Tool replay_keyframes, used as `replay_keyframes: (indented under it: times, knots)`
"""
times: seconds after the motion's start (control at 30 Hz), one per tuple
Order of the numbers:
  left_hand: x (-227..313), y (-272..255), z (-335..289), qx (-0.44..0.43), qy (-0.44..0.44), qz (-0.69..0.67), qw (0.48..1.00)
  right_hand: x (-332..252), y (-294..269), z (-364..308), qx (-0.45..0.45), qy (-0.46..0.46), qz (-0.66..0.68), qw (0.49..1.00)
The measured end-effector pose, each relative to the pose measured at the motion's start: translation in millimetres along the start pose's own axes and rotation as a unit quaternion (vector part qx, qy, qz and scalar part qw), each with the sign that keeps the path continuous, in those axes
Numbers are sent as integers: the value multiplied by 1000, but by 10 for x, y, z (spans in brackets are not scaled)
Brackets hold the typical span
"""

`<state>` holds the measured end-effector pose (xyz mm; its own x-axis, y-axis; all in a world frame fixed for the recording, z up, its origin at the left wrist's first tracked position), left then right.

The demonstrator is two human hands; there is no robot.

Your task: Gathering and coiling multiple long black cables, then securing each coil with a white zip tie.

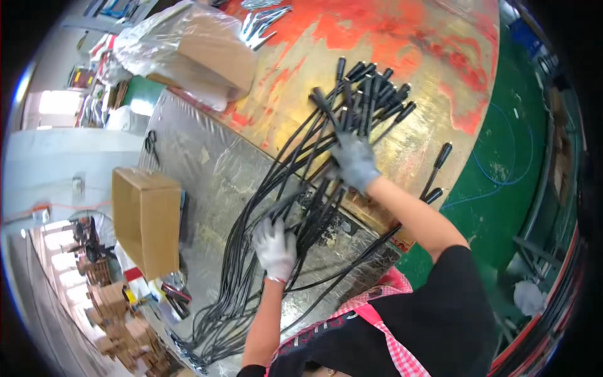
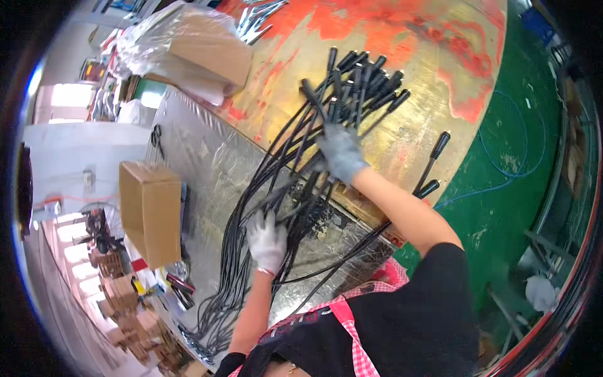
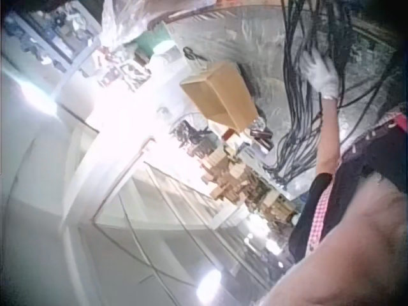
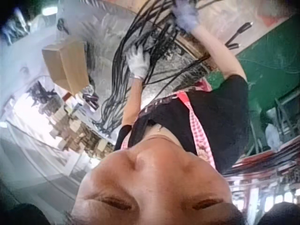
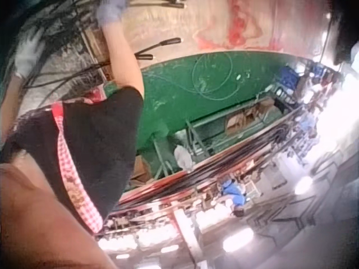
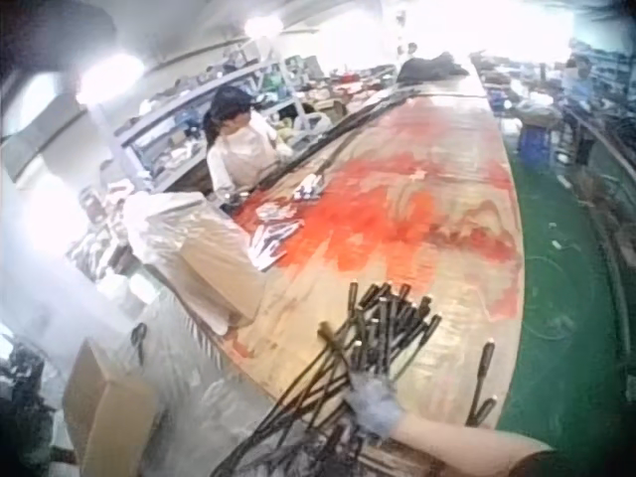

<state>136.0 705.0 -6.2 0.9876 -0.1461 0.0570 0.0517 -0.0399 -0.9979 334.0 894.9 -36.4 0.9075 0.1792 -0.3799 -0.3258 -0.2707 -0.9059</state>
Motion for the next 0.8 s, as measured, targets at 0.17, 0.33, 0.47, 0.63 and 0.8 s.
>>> replay_keyframes:
  times: [0.17, 0.33, 0.47, 0.63, 0.8]
  knots:
    - [339, 104, -960, -9, -101, -43, 994, 150, 176, -186, 15, 18, -118, 993]
    - [323, -93, -1398, -7, -206, -66, 976, -82, 37, 142, 74, -24, -62, 995]
    - [338, -106, -2253, 98, -332, -115, 931, -161, 84, -924, 118, -243, 41, 962]
    - [675, 42, -3171, 56, -443, -146, 883, 321, 795, -2064, -149, -397, -27, 905]
    - [744, 64, -4192, 145, -497, -162, 840, 277, 264, -965, 161, -41, -143, 976]
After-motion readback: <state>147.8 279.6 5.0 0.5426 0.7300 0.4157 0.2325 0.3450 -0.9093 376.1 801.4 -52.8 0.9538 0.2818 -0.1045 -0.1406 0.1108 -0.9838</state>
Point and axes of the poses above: each hand's wrist, its own z-axis towards the middle knuckle, its own y-axis out of the palm, x = y × z, the point moved 7 cm from there along z, towards the middle knuckle, and after that the axes turned 11 degrees about y, right-handed, at the moved point
